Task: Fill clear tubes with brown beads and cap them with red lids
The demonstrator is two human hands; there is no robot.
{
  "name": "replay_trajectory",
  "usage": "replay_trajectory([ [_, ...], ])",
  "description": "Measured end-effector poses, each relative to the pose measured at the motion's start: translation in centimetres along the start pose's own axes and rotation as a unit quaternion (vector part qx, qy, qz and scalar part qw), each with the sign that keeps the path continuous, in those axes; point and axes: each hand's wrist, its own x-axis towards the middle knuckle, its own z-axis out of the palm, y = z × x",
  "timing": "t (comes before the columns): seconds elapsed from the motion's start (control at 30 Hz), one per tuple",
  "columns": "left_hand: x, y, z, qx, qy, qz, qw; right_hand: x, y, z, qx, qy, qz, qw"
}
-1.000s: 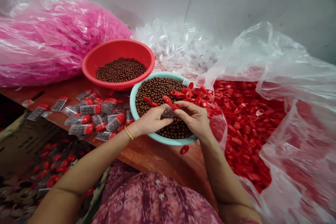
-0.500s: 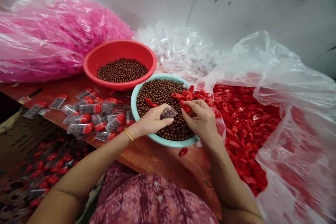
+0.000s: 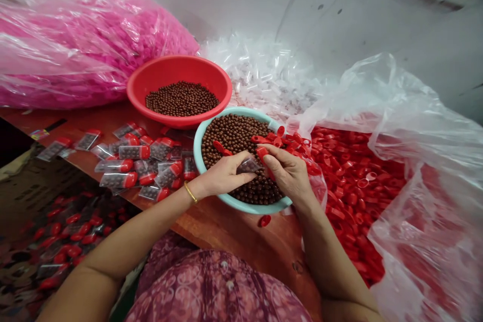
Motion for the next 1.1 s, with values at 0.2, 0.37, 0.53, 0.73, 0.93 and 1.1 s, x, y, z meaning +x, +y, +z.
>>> replay_trajectory([
  [0.2,0.1,-0.3,0.0,-0.007,0.009,-0.006,1.000,-0.1,-0.8,0.1,-0.068,-0.063,-0.067,0.993],
  [0.37,0.1,-0.4,0.1,-0.014,0.021,-0.023,0.999,-0.6,-0.8,0.4,-0.154,-0.056,-0.116,0.980],
  [0.53,-0.1,0.1,0.1,-0.045,0.007,-0.029,0.999,-1.4,-0.4,0.5,-0.214,-0.082,-0.173,0.958],
  [0.73,0.1,0.2,0.4,-0.100,0.004,-0.074,0.992,0.1,-0.6,0.3,-0.101,-0.007,-0.118,0.988],
  [0.93,-0.1,0.2,0.2,-0.017,-0.027,-0.055,0.998,3.0,-1.6,3.3,0.126,0.053,0.114,0.984],
  [1.1,-0.3,0.3,0.1,0.077,-0.031,-0.023,0.996,3.2,-1.9,3.8,0.106,-0.136,0.101,0.980],
])
